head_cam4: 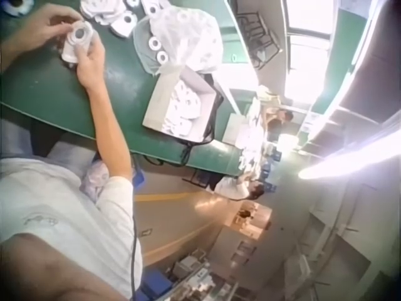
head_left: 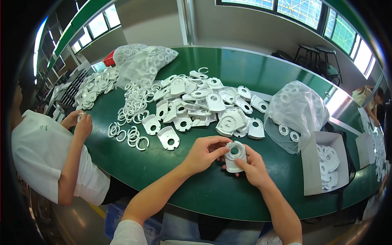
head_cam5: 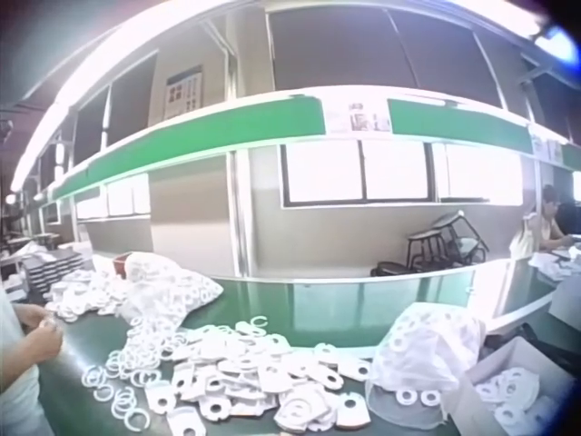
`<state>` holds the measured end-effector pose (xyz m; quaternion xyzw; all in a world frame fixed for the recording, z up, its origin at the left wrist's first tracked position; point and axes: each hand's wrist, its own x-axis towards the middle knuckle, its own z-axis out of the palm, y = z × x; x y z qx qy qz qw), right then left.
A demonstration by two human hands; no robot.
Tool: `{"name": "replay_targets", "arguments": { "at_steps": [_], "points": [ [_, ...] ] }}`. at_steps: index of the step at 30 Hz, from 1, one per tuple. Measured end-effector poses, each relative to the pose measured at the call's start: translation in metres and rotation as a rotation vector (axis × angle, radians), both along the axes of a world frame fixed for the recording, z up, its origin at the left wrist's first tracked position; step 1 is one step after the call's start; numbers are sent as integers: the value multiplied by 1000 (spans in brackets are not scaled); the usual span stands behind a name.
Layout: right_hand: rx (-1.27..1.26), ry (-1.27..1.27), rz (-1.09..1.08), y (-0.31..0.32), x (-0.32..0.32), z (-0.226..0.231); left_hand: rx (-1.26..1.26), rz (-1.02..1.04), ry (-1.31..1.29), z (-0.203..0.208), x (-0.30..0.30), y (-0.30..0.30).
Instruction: Assembling small white plastic parts on a factory workbench.
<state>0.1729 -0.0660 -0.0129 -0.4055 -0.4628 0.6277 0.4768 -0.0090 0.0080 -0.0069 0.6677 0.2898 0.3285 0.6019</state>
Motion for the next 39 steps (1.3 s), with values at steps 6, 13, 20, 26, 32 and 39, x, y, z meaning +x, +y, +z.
{"name": "replay_targets", "arguments": {
  "at_steps": [6,13,20,26,32,39],
  "points": [
    [1,70,-11,1,4,-4,118,64,-33,3,5,-6],
    [35,62,-70,1,2,-6,333,52,-12,6,3,-7],
    [126,3,-51,2,0,-6,188,63,-72,6,5,-9],
    [55,80,-102,0,-1,-5,426,159,-24,5,8,-9],
    [69,15,-53,0,-5,-4,574,215,-26,-4,6,-5],
    [64,33,-67,-1,-4,-1,171,184,-102,2,8,-8]
  ]
}}
